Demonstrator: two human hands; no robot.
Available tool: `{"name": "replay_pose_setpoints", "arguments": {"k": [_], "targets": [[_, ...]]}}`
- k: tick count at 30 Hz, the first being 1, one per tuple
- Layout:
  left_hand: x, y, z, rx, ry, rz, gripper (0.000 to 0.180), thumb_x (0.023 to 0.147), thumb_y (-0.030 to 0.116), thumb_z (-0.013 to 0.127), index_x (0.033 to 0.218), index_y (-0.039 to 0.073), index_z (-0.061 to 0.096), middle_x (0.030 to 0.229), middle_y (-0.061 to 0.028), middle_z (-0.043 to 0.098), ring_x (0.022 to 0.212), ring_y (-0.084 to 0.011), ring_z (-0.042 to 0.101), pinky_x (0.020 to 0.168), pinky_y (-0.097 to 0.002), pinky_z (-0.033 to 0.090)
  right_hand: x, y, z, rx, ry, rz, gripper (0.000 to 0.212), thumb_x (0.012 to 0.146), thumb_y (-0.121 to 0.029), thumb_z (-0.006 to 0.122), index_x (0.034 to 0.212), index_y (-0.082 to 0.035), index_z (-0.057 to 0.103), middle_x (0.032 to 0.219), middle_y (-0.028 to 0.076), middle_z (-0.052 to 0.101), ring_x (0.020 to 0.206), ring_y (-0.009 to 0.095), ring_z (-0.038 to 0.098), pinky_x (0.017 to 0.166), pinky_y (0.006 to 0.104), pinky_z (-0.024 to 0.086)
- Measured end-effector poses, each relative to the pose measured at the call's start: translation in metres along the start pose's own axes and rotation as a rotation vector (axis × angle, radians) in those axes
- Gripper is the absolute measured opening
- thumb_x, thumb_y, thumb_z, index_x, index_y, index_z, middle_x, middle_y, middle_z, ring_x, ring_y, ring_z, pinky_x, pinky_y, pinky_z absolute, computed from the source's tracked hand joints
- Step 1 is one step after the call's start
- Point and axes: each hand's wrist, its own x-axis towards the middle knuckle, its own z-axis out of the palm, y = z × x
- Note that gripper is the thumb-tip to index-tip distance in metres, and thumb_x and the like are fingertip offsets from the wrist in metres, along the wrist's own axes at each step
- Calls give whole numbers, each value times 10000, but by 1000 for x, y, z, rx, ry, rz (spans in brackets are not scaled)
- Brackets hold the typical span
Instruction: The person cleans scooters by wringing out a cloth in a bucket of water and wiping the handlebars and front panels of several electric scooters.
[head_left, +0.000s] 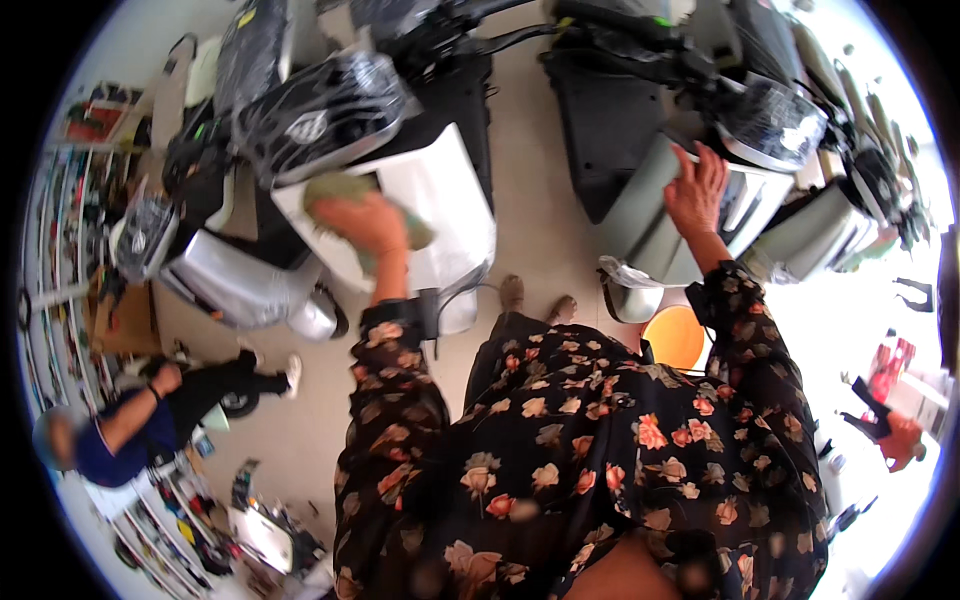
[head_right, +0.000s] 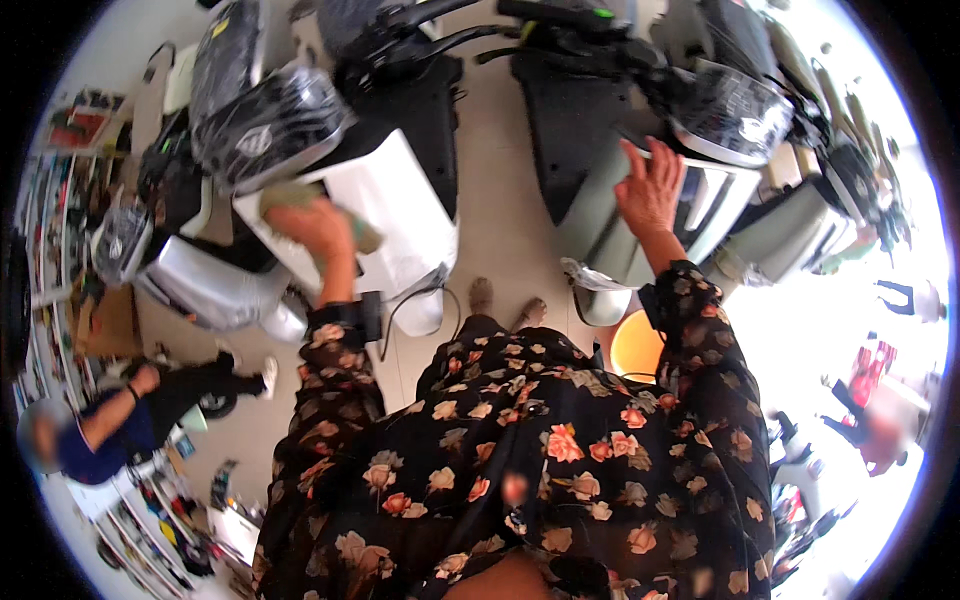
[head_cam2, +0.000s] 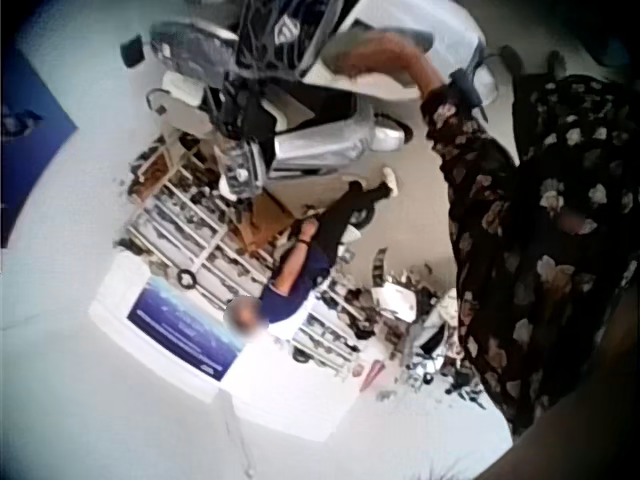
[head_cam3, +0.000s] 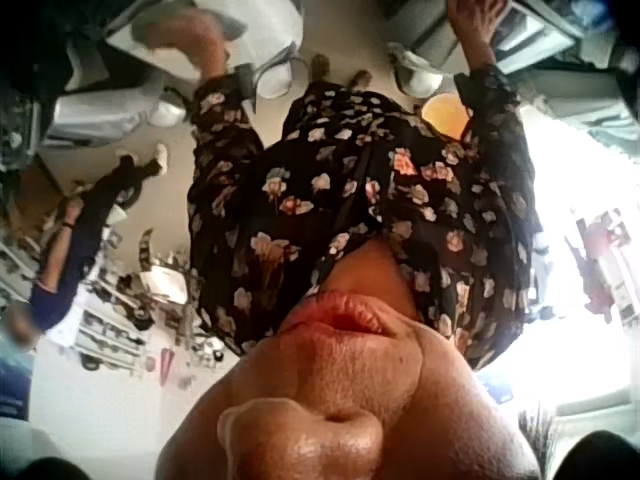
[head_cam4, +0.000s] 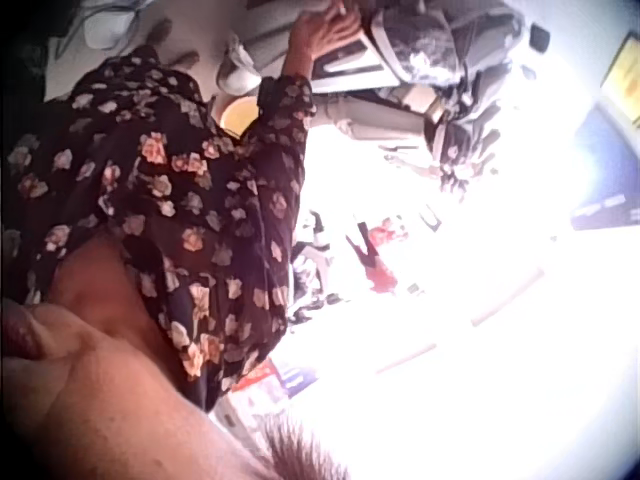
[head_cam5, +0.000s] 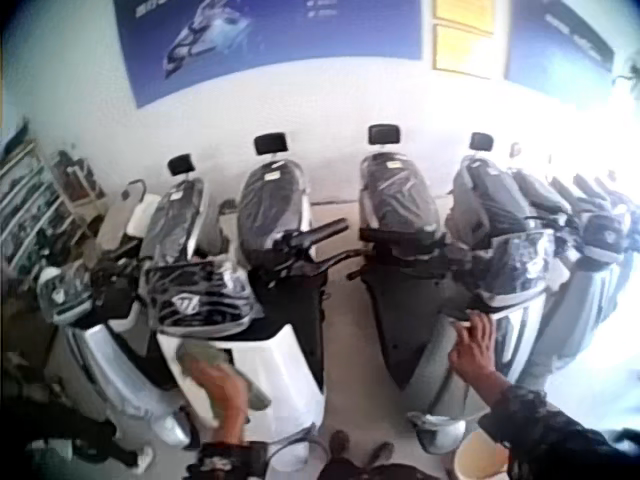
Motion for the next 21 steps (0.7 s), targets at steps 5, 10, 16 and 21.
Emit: {"name": "replay_pose_setpoints", "arguments": {"k": [5, 10, 16, 21], "targets": [[-70, 47, -10, 177, -439, 660, 371, 751, 111, 611, 1109, 37, 547, 1216, -183, 491, 1283, -388, 372, 1034, -575, 326, -13, 1, 5, -63, 14, -24, 609, 745, -175, 567, 1345, -207, 467, 1360, 151, 376, 1319, 342, 307, 1129, 541, 176], [-52, -57, 1, 116, -193, 302, 532, 793, 133, 584, 1276, -52, 458, 1409, -248, 371, 1326, -425, 314, 1104, -530, 241, -14, 1, 3, -68, -12, -54, 610, 766, -188, 555, 1365, -214, 438, 1373, 151, 341, 1330, 340, 282, 1131, 542, 163], [27, -113, -29, -518, 70, -353, 606, 885, 214, 510, 1336, -148, 330, 1358, -304, 431, 1265, -418, 412, 1085, -426, 303, -9, -2, 6, -60, -7, -35, 600, 765, -184, 558, 1353, -219, 443, 1365, 145, 345, 1330, 336, 284, 1133, 545, 159], [-67, -103, -12, -320, -29, -301, 723, 885, 248, 484, 1392, -175, 190, 1460, -351, 236, 1360, -441, 260, 1147, -426, 184, -11, -4, 5, -91, 6, -6, 600, 757, -186, 556, 1346, -225, 448, 1358, 151, 361, 1327, 337, 289, 1132, 547, 158]]}}
